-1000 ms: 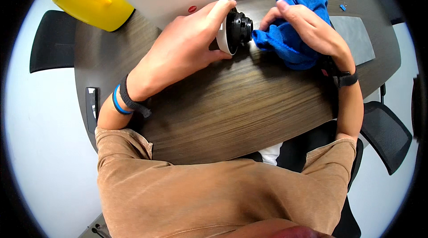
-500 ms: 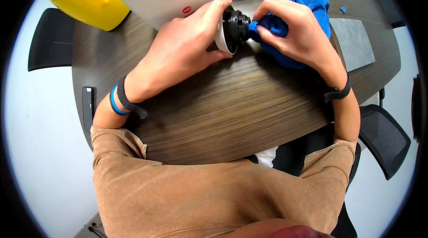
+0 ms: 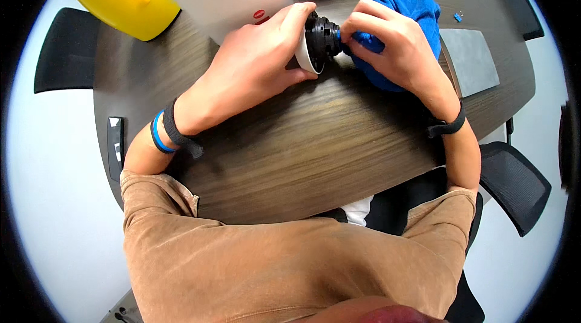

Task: The person wipes the exterior of a white thermos and then a yellow thermos using a blue cloth. They rotate each thermos to clean multiple sides and the lid area, then place them back on the table.

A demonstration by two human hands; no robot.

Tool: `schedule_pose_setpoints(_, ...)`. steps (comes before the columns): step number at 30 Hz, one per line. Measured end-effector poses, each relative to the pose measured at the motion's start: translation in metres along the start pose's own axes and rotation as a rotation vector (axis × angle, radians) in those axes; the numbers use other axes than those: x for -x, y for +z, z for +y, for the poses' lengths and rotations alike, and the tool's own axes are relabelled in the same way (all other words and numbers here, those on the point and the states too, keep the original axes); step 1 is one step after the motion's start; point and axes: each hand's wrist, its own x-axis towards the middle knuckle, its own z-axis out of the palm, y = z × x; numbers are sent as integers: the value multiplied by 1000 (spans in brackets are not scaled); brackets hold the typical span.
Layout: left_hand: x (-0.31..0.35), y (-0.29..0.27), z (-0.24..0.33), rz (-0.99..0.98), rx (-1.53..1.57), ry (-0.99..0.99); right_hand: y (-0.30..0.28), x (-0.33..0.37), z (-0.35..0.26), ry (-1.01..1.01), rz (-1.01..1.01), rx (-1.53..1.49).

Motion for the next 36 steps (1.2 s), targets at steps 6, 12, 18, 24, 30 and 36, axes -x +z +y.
schedule_pose_setpoints(6,2,5,-15,5,-15,-23,-3,-9,13,-43,-100,-219)
schedule_pose_setpoints(12,0,-5,-15,-100,15,-108,2,-9,8,-27,-113,-118)
schedule_pose_setpoints(18,1,-6,-13,-48,22,-38,8,-11,4,-36,-20,-108)
schedule_pose_setpoints(24,3,-8,-7,-51,1,-39,-1,-10,-1,24,-119,-168)
schedule_pose_setpoints(30,4,-9,-5,-109,-23,-105,-8,-9,4,-23,-174,-206)
schedule_pose_setpoints(36,3,-11,0,-110,-11,-78,-1,-9,-6,168,-26,-237)
